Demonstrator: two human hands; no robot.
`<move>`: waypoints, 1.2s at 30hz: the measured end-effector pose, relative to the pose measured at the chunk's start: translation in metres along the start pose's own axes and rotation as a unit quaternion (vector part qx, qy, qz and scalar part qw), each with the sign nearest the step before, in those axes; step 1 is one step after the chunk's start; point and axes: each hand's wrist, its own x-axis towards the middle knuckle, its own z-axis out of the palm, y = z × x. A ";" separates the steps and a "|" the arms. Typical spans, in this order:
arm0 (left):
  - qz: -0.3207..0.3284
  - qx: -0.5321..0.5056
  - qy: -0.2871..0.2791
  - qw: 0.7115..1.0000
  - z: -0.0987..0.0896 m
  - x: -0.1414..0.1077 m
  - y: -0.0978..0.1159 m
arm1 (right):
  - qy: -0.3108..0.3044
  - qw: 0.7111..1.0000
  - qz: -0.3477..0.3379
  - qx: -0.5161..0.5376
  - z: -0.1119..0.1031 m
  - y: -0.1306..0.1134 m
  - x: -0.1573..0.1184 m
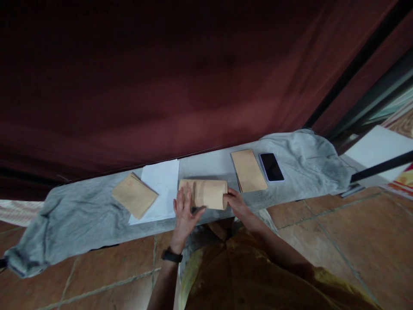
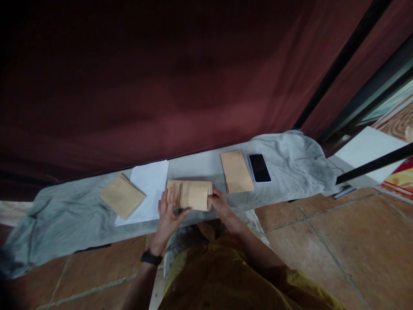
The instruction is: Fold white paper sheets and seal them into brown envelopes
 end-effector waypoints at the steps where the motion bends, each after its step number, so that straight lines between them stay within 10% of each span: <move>1: -0.041 -0.049 0.037 0.997 0.005 -0.004 0.005 | 0.000 0.999 0.021 0.037 0.001 -0.003 -0.002; 4: -0.180 -0.242 0.077 0.950 0.025 -0.013 0.024 | -0.003 0.990 0.059 0.126 0.007 -0.011 -0.008; 8: -0.290 -0.488 -0.005 0.823 0.051 -0.015 0.048 | -0.002 0.988 0.056 0.142 0.018 -0.016 -0.015; 13: -0.338 -0.560 0.016 0.756 0.065 0.000 0.056 | -0.010 0.991 0.050 0.124 0.016 -0.008 -0.016; 19: -0.295 -0.496 0.004 0.816 0.066 0.017 0.032 | 0.023 0.997 0.043 0.067 -0.002 0.014 -0.008; 23: -0.249 -0.367 -0.003 0.896 0.064 0.022 0.009 | 0.068 0.992 -0.077 -0.073 -0.017 0.026 -0.003; 28: -0.194 -0.127 -0.020 0.973 0.056 0.016 -0.001 | -0.037 0.926 -0.253 -0.278 -0.028 0.025 0.005; 36: 0.028 0.117 0.018 0.993 0.071 0.035 0.026 | -0.092 0.824 -0.368 -0.421 -0.023 0.027 0.008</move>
